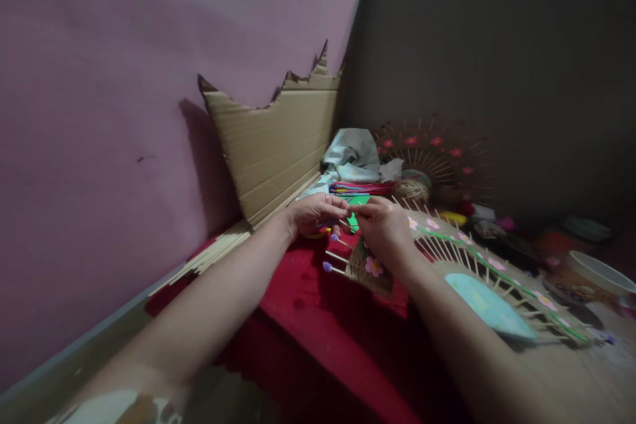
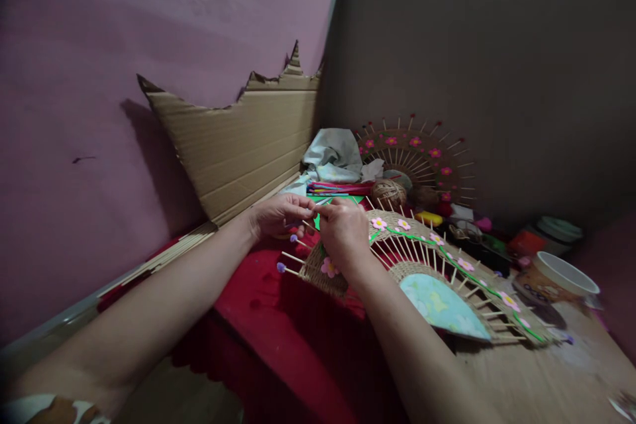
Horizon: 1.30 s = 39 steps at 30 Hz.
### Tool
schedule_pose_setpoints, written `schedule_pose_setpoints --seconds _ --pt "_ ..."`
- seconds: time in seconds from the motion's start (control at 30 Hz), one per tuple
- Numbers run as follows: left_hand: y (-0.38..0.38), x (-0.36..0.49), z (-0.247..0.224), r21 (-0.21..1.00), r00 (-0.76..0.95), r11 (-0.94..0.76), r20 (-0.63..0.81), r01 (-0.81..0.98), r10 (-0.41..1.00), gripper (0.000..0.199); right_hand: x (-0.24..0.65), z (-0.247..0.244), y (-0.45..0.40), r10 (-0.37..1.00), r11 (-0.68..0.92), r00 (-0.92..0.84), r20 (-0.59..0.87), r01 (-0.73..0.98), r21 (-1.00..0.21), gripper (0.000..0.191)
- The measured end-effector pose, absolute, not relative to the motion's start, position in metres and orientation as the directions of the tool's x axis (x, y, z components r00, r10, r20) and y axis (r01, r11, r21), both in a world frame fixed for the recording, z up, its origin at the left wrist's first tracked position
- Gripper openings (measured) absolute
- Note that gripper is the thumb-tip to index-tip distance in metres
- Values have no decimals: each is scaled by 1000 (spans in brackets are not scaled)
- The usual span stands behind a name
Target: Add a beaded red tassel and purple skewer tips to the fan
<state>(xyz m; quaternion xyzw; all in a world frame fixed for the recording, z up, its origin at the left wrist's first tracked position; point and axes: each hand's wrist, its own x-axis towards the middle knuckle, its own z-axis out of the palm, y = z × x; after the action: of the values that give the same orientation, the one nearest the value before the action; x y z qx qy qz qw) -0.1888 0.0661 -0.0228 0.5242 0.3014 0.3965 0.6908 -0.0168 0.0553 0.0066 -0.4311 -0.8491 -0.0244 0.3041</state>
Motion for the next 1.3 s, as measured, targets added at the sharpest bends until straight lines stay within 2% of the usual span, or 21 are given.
schedule_pose_setpoints --seconds 0.27,0.57,0.8,0.93,1.13,1.3 --pt "60 -194 -11 999 456 27 -12 -26 890 15 -19 6 52 666 660 -520 534 745 -97 22" --pt "49 -201 4 942 371 -218 113 254 922 10 -21 -3 53 637 659 -556 534 752 -2 25" --pt "51 -193 2 905 326 -337 247 258 912 12 -23 -4 49 606 663 -589 534 746 71 22" --pt "57 -188 -5 932 288 -297 231 209 929 15 -23 -2 47 596 660 -596 538 745 94 23" --pt "59 -184 -12 982 329 -125 72 144 942 22 -23 0 46 597 649 -582 552 755 95 23" --pt "55 -184 -10 989 362 -80 28 128 932 13 -22 0 48 601 646 -574 556 759 85 24"
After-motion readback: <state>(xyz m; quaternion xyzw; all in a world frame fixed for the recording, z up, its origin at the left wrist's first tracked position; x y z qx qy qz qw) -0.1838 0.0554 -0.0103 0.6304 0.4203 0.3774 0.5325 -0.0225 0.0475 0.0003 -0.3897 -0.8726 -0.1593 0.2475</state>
